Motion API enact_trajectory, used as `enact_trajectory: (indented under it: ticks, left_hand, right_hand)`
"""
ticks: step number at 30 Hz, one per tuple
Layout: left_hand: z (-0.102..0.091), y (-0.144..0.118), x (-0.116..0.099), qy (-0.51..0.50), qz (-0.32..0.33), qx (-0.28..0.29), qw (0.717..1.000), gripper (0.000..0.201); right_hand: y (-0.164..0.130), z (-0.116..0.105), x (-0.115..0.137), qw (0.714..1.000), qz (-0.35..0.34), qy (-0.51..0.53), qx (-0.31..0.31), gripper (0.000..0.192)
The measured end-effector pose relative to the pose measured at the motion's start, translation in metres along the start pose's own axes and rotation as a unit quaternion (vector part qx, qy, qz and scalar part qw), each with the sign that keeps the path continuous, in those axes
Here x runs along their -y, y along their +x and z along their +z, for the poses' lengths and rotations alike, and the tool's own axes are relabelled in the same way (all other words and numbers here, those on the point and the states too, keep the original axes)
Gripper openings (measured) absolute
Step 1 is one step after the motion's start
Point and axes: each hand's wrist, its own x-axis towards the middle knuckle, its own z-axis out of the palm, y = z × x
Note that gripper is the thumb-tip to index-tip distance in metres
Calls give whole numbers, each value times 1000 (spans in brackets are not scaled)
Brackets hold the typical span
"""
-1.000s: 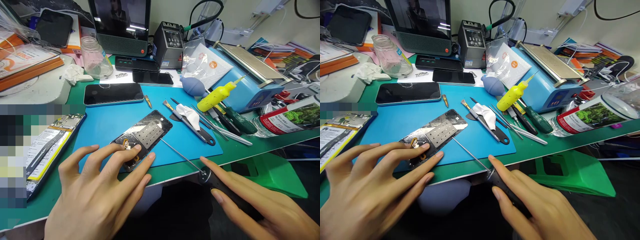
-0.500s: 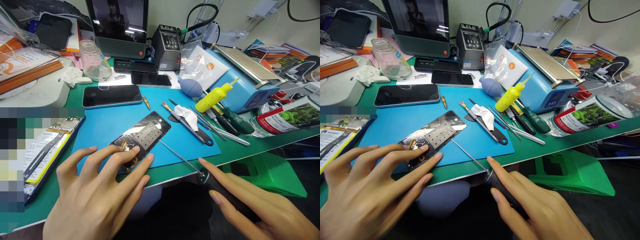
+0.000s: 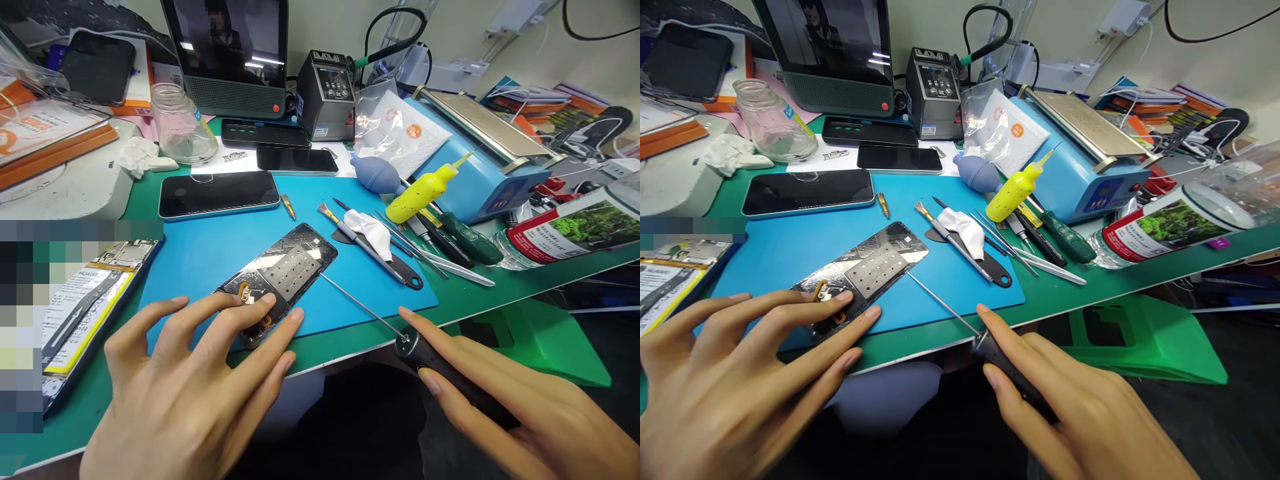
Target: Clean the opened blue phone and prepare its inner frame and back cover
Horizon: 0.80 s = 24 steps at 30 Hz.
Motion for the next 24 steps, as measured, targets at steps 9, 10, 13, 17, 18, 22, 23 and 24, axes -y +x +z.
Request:
enact_trajectory:
  ticks: [9, 10, 13, 17, 18, 22, 23, 24]
  left_hand:
    - [1, 1, -2, -8, -22, 7, 1000, 32]
    - [1, 1, -2, -7, -21, 5, 1000, 31]
    - [0, 1, -2, -5, -18, -1, 1000, 31]
    - [0, 1, 0, -5, -19, 5, 1000, 31]
    - [0, 1, 1, -5, -13, 5, 1000, 32]
    - [1, 1, 5, 13, 20, 11, 1000, 36]
    - [2, 1, 5, 14, 21, 9, 1000, 37]
    - [2, 1, 4, 9, 15, 7, 1000, 36]
  right_hand:
    - [0, -4, -1, 998, -44, -53, 15, 61]
    - [1, -4, -1, 997, -52, -52, 13, 61]
    - [5, -4, -3, 997, -64, -44, 4, 62]
    - [9, -4, -3, 997, -60, -43, 7, 59]
    - [9, -5, -2, 997, -62, -47, 1, 59]
    - [11, -7, -3, 995, -70, -63, -20, 59]
    - [12, -8, -3, 995, -73, -67, -18, 58]
    - [13, -8, -4, 995, -72, -72, -20, 57]
